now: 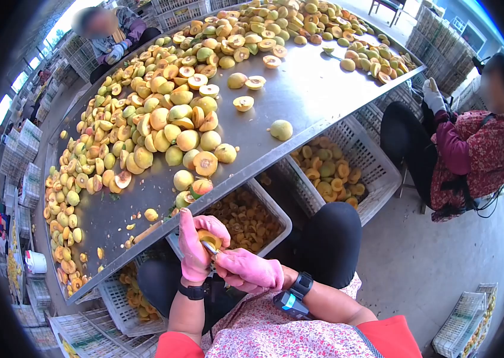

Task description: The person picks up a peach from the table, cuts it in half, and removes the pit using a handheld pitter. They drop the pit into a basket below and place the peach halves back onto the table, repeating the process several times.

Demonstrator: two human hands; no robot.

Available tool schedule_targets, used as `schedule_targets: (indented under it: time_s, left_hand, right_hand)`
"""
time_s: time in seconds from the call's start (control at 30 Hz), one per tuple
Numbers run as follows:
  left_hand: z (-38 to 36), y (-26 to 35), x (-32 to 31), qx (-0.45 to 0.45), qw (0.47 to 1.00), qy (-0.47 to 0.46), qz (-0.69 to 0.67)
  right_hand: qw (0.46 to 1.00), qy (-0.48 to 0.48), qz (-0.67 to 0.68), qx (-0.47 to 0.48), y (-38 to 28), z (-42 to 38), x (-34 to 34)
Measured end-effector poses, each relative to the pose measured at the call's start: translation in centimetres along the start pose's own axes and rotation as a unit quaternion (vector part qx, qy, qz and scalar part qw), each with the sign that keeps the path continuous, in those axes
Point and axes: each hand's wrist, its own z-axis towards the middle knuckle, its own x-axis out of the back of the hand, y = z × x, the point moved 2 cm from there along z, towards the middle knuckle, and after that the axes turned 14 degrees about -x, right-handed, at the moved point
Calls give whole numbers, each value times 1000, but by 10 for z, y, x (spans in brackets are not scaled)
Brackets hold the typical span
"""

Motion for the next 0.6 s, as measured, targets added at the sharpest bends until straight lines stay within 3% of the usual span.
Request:
schedule_targets:
  time_s: [0.13,0.2,0.33,0.47,0.6]
  left_hand:
    - [-1,-1,-5,39,998,45,-2]
    - [-1,-2,-7,64,992,80,-68]
    - [4,-5,-19,32,980,109,-163]
    - [7,2,-14,-93,986,94,-100]
    - [7,39,11,-266,947,178,-6]
  right_hand:
    - [997,57,-42,-22,-4,-1,-4]
    - [999,27,-19,-29,-3,0,0]
    - [1000,-1,-14,8,4,4,2]
    - [997,18,-49,52,14,10,8]
    - [988,7,-91,123,15,4,1]
